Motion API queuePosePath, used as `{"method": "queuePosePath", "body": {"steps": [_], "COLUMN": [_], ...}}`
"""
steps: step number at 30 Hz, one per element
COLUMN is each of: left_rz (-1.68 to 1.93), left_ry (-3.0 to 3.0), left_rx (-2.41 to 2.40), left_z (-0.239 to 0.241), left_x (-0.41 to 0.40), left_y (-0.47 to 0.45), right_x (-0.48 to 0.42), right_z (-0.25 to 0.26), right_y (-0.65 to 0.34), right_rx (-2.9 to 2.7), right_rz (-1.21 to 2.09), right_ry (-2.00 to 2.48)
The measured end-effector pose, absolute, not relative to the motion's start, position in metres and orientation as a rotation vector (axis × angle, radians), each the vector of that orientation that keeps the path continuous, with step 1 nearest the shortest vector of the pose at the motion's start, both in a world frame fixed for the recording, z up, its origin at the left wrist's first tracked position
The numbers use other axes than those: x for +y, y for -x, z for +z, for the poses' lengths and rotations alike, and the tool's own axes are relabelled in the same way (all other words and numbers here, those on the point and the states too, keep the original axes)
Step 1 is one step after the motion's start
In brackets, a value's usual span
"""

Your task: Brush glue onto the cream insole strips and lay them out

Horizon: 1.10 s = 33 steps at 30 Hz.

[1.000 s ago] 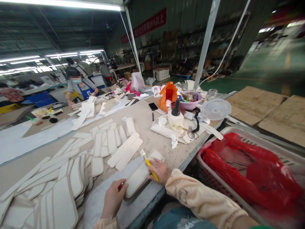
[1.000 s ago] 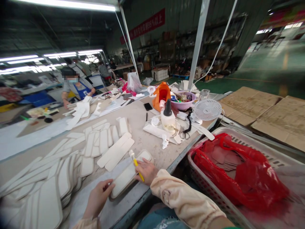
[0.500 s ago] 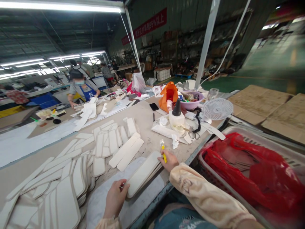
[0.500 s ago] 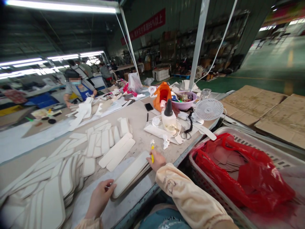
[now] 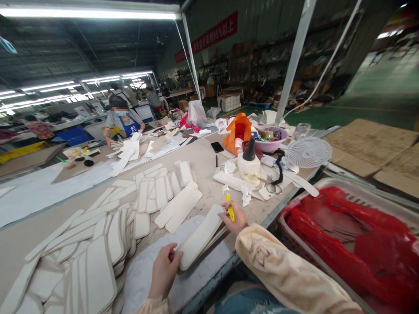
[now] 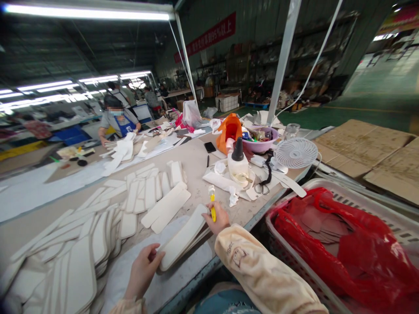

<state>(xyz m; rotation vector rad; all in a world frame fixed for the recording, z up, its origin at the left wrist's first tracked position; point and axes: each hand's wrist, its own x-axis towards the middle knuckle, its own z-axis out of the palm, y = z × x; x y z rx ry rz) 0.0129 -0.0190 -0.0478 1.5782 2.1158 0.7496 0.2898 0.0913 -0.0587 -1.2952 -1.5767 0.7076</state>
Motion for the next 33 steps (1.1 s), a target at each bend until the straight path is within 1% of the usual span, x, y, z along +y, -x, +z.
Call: {"method": "queuePosePath", "body": {"steps": [5, 13, 19, 24, 26, 29, 33], "left_rz": [0.79, 0.904, 1.174, 1.399, 1.489, 1.597, 1.71], "left_ry": [-1.501, -1.372, -1.158, -1.128, -1.087, -1.008, -0.893], "left_rx": [2.127, 2.103, 1.903, 1.72, 1.67, 1.548, 1.251], "left_z": [-0.048, -0.04, -0.024, -0.009, 0.001, 0.022, 0.057], "left_x": [-0.02, -0.027, -0.035, -0.03, -0.022, -0.009, 0.004], "left_y": [-0.016, -0.025, -0.039, -0.048, -0.052, -0.059, -0.071], "right_x": [0.092, 0.09, 0.084, 0.076, 0.072, 0.062, 0.043], "right_z": [-0.062, -0.069, -0.068, -0.053, -0.041, -0.024, -0.009], "right_y": [-0.293, -0.295, -0.301, -0.31, -0.311, -0.309, -0.301], "right_rx": [-1.685, -1.655, -1.621, -1.693, -1.741, -1.794, -1.727], "right_rz": [0.616, 0.623, 0.637, 0.581, 0.648, 0.836, 1.028], "right_ry": [1.423, 1.44, 1.4, 1.203, 1.126, 0.986, 0.758]}}
